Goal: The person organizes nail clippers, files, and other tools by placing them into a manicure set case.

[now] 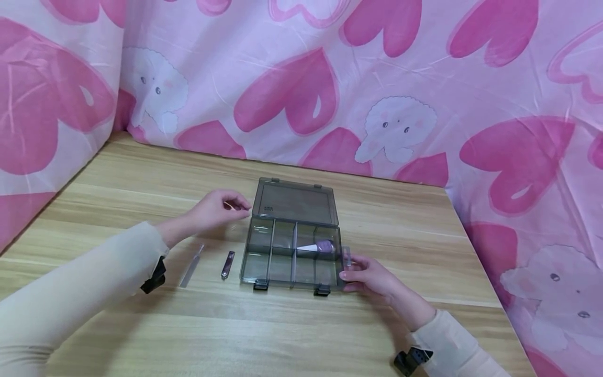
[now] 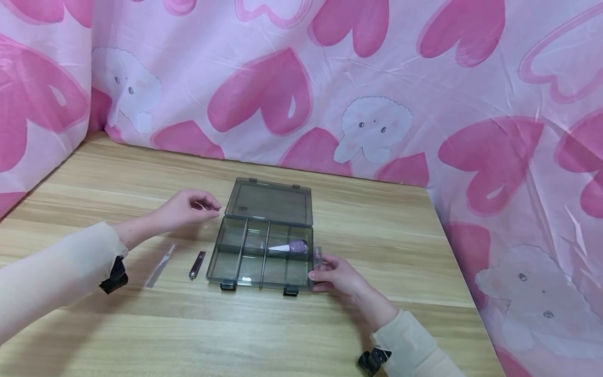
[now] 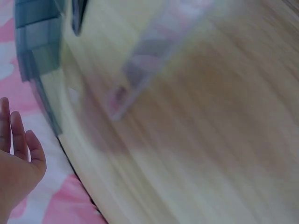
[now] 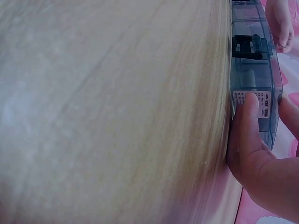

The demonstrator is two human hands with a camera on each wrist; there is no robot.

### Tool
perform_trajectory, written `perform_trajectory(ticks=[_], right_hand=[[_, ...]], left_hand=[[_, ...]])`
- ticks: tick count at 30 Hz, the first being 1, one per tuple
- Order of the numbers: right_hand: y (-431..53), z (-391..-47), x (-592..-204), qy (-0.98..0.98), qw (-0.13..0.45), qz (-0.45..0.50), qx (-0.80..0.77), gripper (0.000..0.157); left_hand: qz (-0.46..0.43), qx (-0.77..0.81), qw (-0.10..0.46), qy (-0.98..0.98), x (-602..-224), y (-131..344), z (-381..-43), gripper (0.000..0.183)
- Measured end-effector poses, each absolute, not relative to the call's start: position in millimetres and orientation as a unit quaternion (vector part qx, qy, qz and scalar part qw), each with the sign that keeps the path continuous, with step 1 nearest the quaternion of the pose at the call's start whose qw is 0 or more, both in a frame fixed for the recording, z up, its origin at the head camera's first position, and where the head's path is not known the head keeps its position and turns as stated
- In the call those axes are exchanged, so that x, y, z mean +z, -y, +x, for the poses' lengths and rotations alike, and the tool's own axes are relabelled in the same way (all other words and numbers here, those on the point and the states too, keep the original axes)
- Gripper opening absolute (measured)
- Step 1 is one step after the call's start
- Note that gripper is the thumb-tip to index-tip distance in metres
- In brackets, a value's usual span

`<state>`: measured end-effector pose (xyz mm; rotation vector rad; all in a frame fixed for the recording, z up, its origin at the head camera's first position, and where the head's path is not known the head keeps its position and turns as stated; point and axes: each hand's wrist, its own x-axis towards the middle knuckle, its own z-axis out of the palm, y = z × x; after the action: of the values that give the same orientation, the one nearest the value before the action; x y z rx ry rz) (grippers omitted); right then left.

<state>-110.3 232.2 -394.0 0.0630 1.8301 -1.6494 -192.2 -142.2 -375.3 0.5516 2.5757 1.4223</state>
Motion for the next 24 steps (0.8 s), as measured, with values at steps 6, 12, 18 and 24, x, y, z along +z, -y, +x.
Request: perform_trajectory(ticks=[6, 12, 18, 24], right_hand=[[-232, -110, -394, -0.696, 0.331, 0.028, -0.636, 0.073], [-231, -110, -393, -0.697, 0.329, 0.028, -0.636, 0.069], [-230, -110, -392, -0.696, 0.332, 0.028, -0.636, 0.071], [-231, -110, -393, -0.697, 0.332, 0.027, -0.635, 0.072]], left_hand=[[0.179, 0.451, 0.068, -0.872, -387, 158, -192, 0.021], [0.170, 0.447, 0.078, -0.875, -399, 168, -192, 0.024], [0.164, 0.436, 0.107, -0.878, -407, 174, -192, 0.025], [0.173, 0.418, 0.120, -0.883, -414, 176, -191, 0.025]])
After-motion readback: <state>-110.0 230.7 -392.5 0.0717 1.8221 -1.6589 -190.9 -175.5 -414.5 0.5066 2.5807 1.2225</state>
